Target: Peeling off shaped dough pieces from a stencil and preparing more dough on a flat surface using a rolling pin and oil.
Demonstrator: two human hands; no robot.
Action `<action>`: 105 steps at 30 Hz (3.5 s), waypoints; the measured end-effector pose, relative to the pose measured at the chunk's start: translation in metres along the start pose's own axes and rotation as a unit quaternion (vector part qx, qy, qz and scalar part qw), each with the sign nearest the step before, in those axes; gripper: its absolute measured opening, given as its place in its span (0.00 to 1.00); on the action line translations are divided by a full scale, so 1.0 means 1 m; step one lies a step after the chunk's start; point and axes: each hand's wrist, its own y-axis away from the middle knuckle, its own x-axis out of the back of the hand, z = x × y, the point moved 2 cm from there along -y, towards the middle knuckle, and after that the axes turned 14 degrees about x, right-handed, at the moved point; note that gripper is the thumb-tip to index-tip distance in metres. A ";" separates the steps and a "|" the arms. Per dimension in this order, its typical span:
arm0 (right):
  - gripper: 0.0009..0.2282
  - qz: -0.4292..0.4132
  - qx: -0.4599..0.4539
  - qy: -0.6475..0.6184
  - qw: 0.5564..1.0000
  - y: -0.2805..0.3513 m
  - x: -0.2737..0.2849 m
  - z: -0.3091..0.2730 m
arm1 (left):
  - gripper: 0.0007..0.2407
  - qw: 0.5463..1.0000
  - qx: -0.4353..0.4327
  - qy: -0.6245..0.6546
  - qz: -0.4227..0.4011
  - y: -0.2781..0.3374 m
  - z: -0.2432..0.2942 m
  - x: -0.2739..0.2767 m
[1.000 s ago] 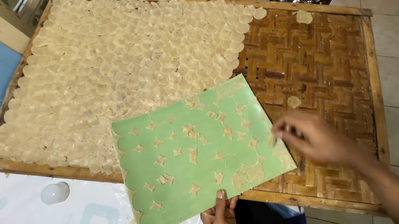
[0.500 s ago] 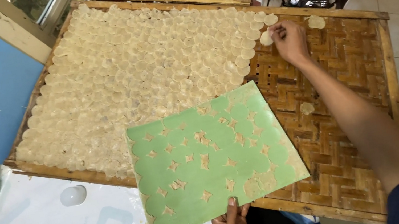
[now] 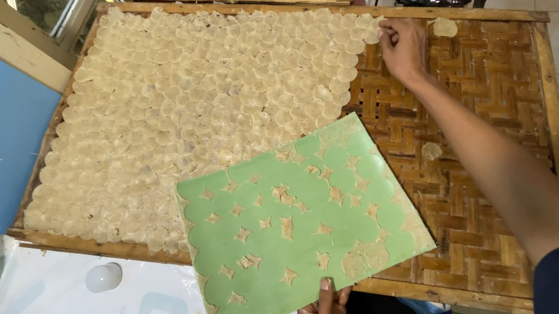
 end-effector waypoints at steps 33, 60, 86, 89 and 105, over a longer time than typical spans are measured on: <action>0.03 -0.433 0.128 -0.134 0.882 0.184 0.182 -0.276 | 0.07 0.998 0.045 -0.016 0.030 0.009 0.008 -0.005; 0.06 -0.385 0.020 -0.205 0.900 0.180 0.184 -0.243 | 0.07 0.999 0.033 -0.015 0.013 0.008 0.007 -0.005; 0.13 -0.027 -0.117 -0.030 0.992 0.002 0.001 -0.027 | 0.08 1.000 0.022 0.009 -0.003 0.007 0.004 -0.005; 0.07 -0.022 -0.092 0.009 0.995 0.004 -0.001 -0.024 | 0.09 1.000 0.029 0.006 -0.001 0.008 0.006 -0.007; 0.09 -0.237 0.147 -0.115 0.953 0.101 0.158 -0.250 | 0.11 0.999 0.036 -0.017 0.006 0.010 0.008 -0.010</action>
